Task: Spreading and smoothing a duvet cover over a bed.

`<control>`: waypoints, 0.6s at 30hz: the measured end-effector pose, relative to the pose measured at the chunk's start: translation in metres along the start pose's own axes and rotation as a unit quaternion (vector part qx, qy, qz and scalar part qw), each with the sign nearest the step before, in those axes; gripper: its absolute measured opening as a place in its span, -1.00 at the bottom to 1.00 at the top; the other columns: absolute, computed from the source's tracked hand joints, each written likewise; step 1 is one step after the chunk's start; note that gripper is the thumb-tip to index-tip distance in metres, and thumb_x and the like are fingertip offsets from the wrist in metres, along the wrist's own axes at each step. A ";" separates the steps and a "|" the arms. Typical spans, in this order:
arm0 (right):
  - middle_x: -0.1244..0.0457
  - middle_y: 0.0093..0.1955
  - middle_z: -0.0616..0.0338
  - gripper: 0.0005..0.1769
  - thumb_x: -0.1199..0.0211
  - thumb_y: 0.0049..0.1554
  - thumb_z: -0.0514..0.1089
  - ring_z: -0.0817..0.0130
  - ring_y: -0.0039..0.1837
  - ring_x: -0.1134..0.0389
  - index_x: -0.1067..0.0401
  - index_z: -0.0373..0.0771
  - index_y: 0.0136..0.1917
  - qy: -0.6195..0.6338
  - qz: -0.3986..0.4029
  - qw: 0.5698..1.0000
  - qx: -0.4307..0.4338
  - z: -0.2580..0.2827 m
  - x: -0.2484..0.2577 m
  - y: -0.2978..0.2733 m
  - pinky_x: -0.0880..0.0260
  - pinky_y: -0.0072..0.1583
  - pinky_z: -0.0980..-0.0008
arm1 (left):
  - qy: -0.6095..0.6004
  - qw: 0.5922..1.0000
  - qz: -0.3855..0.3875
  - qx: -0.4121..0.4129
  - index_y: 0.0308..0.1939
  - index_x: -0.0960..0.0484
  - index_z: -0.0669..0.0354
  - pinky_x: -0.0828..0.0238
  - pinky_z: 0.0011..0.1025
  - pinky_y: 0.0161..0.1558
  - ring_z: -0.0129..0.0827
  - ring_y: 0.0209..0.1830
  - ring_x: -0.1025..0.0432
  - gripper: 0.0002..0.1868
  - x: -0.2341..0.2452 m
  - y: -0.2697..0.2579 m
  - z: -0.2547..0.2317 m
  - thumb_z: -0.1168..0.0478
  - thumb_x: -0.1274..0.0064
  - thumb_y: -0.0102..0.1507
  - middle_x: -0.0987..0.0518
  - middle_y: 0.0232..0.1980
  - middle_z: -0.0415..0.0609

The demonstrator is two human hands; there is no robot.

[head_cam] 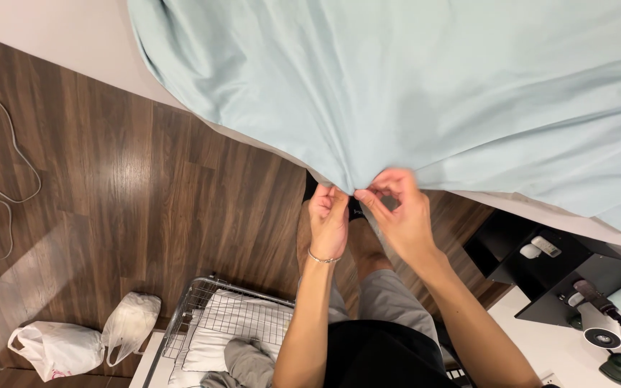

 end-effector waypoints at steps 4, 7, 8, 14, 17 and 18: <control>-0.37 -0.17 0.21 -0.63 -0.38 0.15 -0.19 0.52 -0.12 -0.38 -0.34 -0.33 0.15 0.081 -0.004 0.996 0.033 0.003 0.009 0.003 -0.38 -0.06 0.54 | 0.116 0.992 0.039 -0.040 0.25 -0.50 0.34 -0.34 -0.53 0.17 -0.53 0.05 -0.45 -0.72 0.012 0.004 0.001 0.32 -0.04 0.47 -0.63 0.05 -0.09; -0.34 -0.21 0.22 -0.75 -0.39 0.17 -0.21 0.55 -0.23 -0.29 -0.48 -0.33 0.08 0.010 0.037 0.998 0.054 0.010 0.016 0.007 -0.29 -0.19 0.51 | 0.147 0.987 0.042 -0.053 0.19 -0.53 0.34 -0.38 -0.54 0.16 -0.54 0.04 -0.48 -0.75 -0.003 0.003 -0.014 0.32 -0.03 0.44 -0.64 0.04 -0.10; -0.30 -0.28 0.23 -0.83 -0.41 0.16 -0.22 0.57 -0.33 -0.20 -0.51 -0.32 0.00 -0.022 0.057 0.997 0.052 0.013 0.017 0.009 -0.21 -0.29 0.49 | 0.149 0.986 0.046 -0.052 0.15 -0.54 0.32 -0.39 -0.55 0.17 -0.56 0.06 -0.49 -0.75 -0.011 0.003 -0.021 0.32 -0.02 0.41 -0.64 0.05 -0.13; -0.19 -0.39 0.29 -0.91 -0.36 0.21 -0.26 0.59 -0.35 -0.06 -0.48 -0.31 -0.10 0.051 0.098 0.994 0.002 0.015 0.023 0.013 -0.07 -0.32 0.45 | 0.170 0.977 -0.069 -0.109 -0.02 -0.57 0.38 -0.43 -0.53 -0.05 -0.53 -0.17 -0.47 -0.87 0.010 0.018 -0.003 0.32 -0.01 0.50 -0.63 -0.14 -0.07; -0.07 -0.41 0.25 -0.92 -0.36 0.20 -0.28 0.53 -0.34 0.00 -0.48 -0.31 -0.08 0.040 0.079 0.996 0.017 0.028 0.032 0.012 -0.04 -0.31 0.41 | 0.189 0.972 -0.085 -0.111 -0.03 -0.59 0.34 -0.40 -0.54 -0.13 -0.53 -0.25 -0.44 -0.89 -0.011 0.018 -0.017 0.33 -0.03 0.43 -0.60 -0.20 -0.08; -0.07 -0.41 0.25 -0.92 -0.36 0.20 -0.28 0.53 -0.34 0.00 -0.48 -0.31 -0.08 0.041 0.077 0.996 0.017 0.031 0.032 0.012 -0.04 -0.31 0.41 | 0.190 0.972 -0.082 -0.112 -0.03 -0.59 0.34 -0.40 -0.54 -0.13 -0.53 -0.25 -0.44 -0.89 -0.018 0.020 -0.016 0.33 -0.03 0.43 -0.60 -0.20 -0.08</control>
Point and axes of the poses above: each hand's wrist, its own y-axis towards the middle knuckle, its own x-axis out of the back of the hand, z = x × y, the point moved 4 cm from there along y, towards the middle knuckle
